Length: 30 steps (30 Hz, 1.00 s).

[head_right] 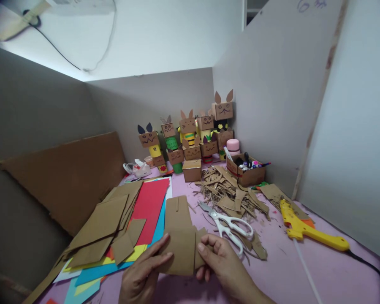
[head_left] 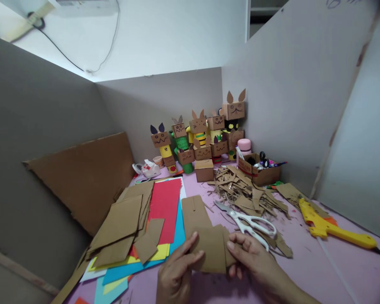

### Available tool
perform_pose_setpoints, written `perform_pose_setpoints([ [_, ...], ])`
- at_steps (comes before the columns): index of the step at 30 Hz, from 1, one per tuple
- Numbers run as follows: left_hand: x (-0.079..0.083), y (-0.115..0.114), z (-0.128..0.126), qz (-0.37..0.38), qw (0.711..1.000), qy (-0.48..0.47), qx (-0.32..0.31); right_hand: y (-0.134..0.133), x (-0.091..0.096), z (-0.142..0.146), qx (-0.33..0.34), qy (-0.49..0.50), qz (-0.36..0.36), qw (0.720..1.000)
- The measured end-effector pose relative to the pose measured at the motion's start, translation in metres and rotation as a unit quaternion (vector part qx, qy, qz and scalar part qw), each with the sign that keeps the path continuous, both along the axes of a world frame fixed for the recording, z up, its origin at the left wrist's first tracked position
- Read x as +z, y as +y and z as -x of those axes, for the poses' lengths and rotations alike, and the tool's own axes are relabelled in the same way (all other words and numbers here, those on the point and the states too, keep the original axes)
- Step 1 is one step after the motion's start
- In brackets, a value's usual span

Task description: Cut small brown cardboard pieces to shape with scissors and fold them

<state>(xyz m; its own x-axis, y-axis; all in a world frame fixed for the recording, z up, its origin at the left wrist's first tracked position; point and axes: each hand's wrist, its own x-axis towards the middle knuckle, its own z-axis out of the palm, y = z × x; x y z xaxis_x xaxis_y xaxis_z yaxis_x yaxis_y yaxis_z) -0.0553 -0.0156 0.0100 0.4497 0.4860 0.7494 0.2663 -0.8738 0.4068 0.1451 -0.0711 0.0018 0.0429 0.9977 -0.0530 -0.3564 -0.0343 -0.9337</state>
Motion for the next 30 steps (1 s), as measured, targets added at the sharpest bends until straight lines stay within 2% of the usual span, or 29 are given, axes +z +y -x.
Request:
perform_pose_setpoints([
  [2, -0.002, 0.001, 0.0, -0.002, 1.0, 0.014, -0.006, -0.001, 0.002, 0.001, 0.009, 0.009, -0.001, 1.0],
  [4, -0.003, -0.001, -0.003, 0.03, 0.999, 0.013, -0.03, -0.002, 0.002, 0.001, 0.021, 0.004, -0.008, 1.0],
  [6, -0.002, -0.007, -0.008, 0.109, 0.992, -0.055, -0.018, -0.002, 0.003, 0.0, 0.02, 0.0, -0.022, 1.0],
  [7, 0.0, -0.01, -0.012, 0.169, 0.979, -0.11, 0.005, -0.002, 0.004, -0.001, 0.014, 0.002, -0.027, 1.0],
  [8, 0.002, -0.013, -0.015, 0.238, 0.956, -0.17, 0.03, -0.002, 0.004, -0.001, 0.008, 0.005, -0.031, 0.999],
  [10, 0.006, -0.018, -0.021, 0.382, 0.888, -0.253, 0.043, -0.003, 0.004, -0.001, -0.004, 0.007, -0.034, 0.999],
  [12, 0.008, -0.022, -0.025, 0.476, 0.839, -0.263, 0.024, -0.004, 0.002, 0.0, 0.003, -0.012, -0.049, 0.999],
  [13, 0.007, -0.022, -0.026, 0.494, 0.833, -0.249, 0.019, -0.005, 0.001, 0.001, 0.011, -0.034, -0.065, 0.997],
  [15, 0.003, -0.022, -0.027, 0.497, 0.844, -0.2, 0.015, -0.008, -0.002, 0.002, 0.023, -0.115, -0.095, 0.989],
  [17, -0.001, -0.021, -0.026, 0.514, 0.844, -0.151, -0.024, -0.01, -0.004, 0.003, 0.019, -0.212, -0.106, 0.971],
  [19, -0.003, -0.018, -0.024, 0.534, 0.83, -0.145, -0.073, -0.011, -0.004, 0.003, 0.009, -0.268, -0.098, 0.958],
  [21, -0.001, -0.015, -0.024, 0.528, 0.827, -0.173, -0.091, -0.01, -0.002, 0.003, 0.012, -0.246, -0.082, 0.966],
  [23, 0.002, -0.012, -0.025, 0.528, 0.819, -0.21, -0.081, -0.008, 0.001, 0.002, 0.018, -0.175, -0.057, 0.983],
  [25, 0.007, -0.01, -0.025, 0.557, 0.79, -0.246, -0.073, -0.005, 0.001, 0.002, 0.005, -0.115, -0.027, 0.993],
  [27, 0.012, -0.007, -0.025, 0.583, 0.755, -0.293, -0.062, -0.002, 0.001, 0.0, -0.028, -0.096, 0.001, 0.995],
  [30, 0.018, -0.002, -0.021, 0.58, 0.731, -0.358, -0.039, 0.0, -0.001, -0.002, -0.066, -0.102, 0.023, 0.992],
])
